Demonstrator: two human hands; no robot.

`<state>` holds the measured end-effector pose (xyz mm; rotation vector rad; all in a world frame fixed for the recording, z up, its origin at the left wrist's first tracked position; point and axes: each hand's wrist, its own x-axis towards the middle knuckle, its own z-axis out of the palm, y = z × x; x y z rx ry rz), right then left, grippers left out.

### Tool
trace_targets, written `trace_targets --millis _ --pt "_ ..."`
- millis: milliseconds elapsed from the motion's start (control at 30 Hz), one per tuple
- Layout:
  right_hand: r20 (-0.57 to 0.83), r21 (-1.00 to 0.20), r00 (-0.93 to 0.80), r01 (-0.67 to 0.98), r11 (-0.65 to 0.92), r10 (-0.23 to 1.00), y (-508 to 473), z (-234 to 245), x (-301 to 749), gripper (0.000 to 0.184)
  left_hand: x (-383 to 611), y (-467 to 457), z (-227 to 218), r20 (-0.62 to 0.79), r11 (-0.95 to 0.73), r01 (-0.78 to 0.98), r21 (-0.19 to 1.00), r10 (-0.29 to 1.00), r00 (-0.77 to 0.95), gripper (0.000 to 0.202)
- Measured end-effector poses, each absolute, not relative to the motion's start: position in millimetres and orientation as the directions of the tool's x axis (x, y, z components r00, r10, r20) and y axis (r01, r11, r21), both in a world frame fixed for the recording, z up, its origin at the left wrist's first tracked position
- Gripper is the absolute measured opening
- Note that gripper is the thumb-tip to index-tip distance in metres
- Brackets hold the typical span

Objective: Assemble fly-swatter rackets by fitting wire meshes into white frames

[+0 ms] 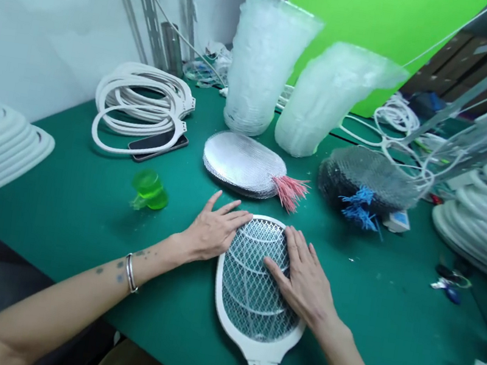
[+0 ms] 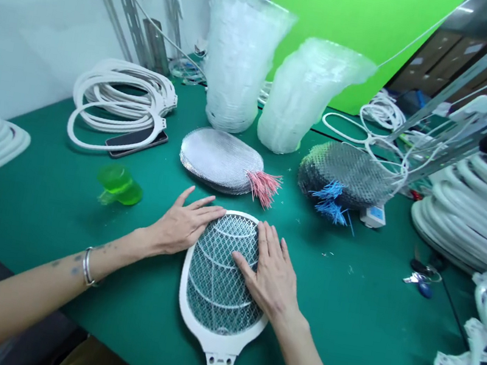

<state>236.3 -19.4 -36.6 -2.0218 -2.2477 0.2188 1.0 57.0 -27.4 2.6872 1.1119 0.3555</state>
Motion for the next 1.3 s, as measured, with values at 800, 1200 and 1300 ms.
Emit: trace_targets --millis 800,1200,1300 --pt "-0.016 -0.255 -0.069 0.965 0.063 0.997 -18.1 -43.0 234.4 0.093 -42.0 52.8 38.1 0.305 -0.359 0.812 0.461 0.923 0.235 0.049" --pt "-0.025 -0.249 -0.065 0.967 0.057 0.998 -18.1 -43.2 233.4 0.092 60.4 96.5 32.6 0.308 -0.696 0.503 0.513 0.696 0.649 0.050" --pt "-0.031 -0.246 -0.059 0.968 0.050 0.998 -17.9 -41.4 233.0 0.092 57.6 93.0 42.3 0.467 -0.689 0.483 0.541 0.723 0.509 0.045"
